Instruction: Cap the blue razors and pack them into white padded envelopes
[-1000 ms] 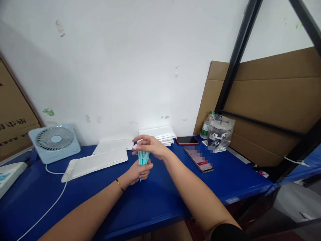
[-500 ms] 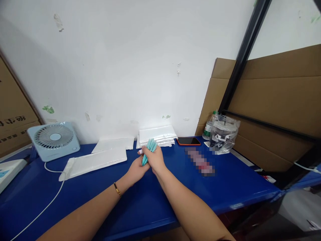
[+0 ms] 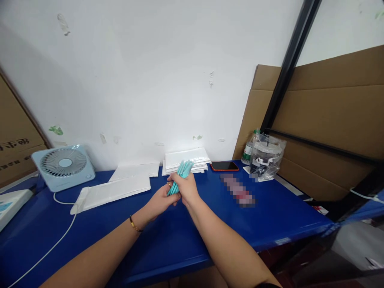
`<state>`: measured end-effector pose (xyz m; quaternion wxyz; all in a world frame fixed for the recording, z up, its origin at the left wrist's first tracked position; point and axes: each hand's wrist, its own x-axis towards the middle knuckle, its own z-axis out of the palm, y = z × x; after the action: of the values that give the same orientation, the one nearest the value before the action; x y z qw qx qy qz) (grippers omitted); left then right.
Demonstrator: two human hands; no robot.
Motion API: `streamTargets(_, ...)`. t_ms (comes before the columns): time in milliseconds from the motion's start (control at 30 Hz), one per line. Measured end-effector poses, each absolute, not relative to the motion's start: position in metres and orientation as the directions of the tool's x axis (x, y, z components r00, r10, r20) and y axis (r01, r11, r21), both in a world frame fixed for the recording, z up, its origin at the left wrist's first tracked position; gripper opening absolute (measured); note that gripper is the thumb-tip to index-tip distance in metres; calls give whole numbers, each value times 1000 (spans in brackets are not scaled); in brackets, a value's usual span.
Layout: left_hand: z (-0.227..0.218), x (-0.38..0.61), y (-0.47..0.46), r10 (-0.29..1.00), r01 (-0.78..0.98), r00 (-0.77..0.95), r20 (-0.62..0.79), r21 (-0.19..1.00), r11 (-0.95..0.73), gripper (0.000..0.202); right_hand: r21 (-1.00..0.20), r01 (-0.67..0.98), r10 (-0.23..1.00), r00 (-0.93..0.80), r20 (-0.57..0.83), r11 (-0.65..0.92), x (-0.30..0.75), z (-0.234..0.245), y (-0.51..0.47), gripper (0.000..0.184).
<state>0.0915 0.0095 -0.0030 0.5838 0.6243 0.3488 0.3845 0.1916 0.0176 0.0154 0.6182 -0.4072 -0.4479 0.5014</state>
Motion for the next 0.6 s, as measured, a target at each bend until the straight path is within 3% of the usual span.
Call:
streamTargets(67, -5, 92, 10, 883, 20, 468, -4, 1000, -6, 25, -942, -268, 979, 80, 187, 202, 195, 16, 19, 17)
streamTargets(100, -4, 91, 9, 852, 7, 520, -64, 997, 71, 31, -932, -302, 975, -26, 219, 201, 198, 17, 19, 17)
streamTargets(167, -1, 88, 4, 689, -30, 704, -174, 961, 274, 38, -908, -402, 902, -340, 265, 116, 207, 18, 18, 28)
streamTargets(233, 4, 85, -2, 425, -21, 882, -205, 883, 468, 39, -884, -467, 738, -595, 317, 3, 213, 20, 15, 45)
streamTargets(300, 7, 85, -8, 233, 5, 957, -170, 819, 574, 40, -869, -493, 594, -709, 379, -34, 216, 21, 10, 43)
streamTargets(367, 8, 86, -12, 196, 12, 969, -151, 821, 570, 43, -869, -495, 523, -741, 421, -2, 215, 23, 6, 32)
streamTargets(433, 10, 86, -12, 300, 22, 939, -168, 899, 436, 42, -861, -506, 569, -693, 442, 52, 215, 25, 5, 33)
streamTargets(500, 11, 79, -6, 512, 94, 846, -146, 987, 127, 32, -814, -573, 726, -518, 452, 98, 218, 28, 11, 32)
streamTargets(567, 11, 65, 6, 727, 308, 686, -12, 911, -275, 40, -742, -652, 866, -271, 421, 157, 226, 28, 25, 24)
streamTargets(600, 10, 56, 14, 797, 467, 598, 80, 773, -428, 53, -719, -666, 903, -161, 399, 199, 230, 26, 33, 18)
